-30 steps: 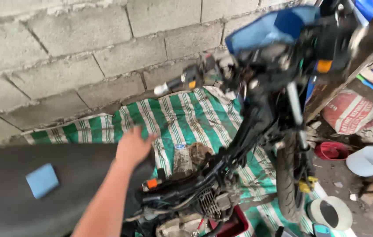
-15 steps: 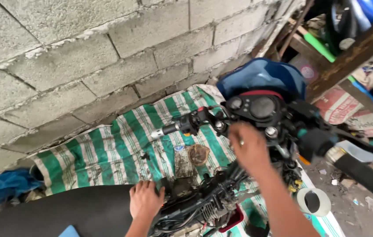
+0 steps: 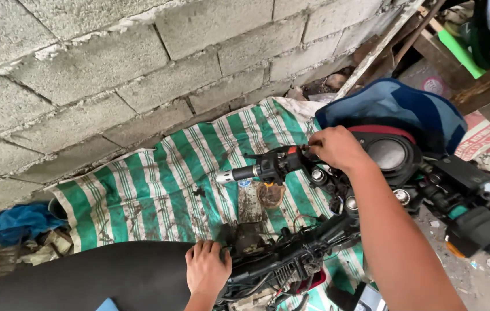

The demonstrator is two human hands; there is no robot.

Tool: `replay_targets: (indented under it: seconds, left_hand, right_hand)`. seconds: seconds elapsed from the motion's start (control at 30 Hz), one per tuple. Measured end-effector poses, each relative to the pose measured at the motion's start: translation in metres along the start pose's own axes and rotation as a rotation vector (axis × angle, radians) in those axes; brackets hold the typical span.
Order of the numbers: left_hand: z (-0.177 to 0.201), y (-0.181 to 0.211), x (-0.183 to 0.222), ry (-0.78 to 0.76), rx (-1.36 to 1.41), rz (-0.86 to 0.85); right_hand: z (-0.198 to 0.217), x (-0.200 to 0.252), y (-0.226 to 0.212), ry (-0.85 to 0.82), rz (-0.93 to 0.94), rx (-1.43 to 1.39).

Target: Repairing various components of a motorcycle including the engine casing and dashboard wiring using tools

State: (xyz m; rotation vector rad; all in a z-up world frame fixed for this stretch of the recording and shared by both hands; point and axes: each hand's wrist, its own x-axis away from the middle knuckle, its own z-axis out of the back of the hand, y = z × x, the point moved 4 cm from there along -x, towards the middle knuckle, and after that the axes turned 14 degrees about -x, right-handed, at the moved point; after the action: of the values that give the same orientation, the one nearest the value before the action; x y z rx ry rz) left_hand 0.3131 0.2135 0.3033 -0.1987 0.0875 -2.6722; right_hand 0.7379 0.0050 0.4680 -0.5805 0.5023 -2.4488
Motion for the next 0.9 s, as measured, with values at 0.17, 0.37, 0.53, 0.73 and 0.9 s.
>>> replay_targets:
  seconds: [0.17,0.37,0.53,0.73,0.9]
  left_hand:
    - [-0.006,0.0,0.002,0.035,-0.003,-0.016]
    - [-0.007,0.001,0.003,0.046,0.003,-0.01]
    - [-0.002,0.001,0.003,0.036,0.012,-0.005]
    - [-0.004,0.002,0.004,0.042,0.016,-0.008]
    - [-0.006,0.002,0.001,-0.009,0.003,-0.015]
  right_hand:
    - [-0.009,0.005,0.009,0.079,0.031,0.029]
    - [-0.032,-0.009,0.035,0.144,0.176,0.118]
    - [-0.029,-0.002,0.024,0.106,0.152,0.137]
    - [-0.029,0.001,0.02,0.121,0.175,0.139]
    - [-0.024,0.002,0.013,0.081,0.098,0.127]
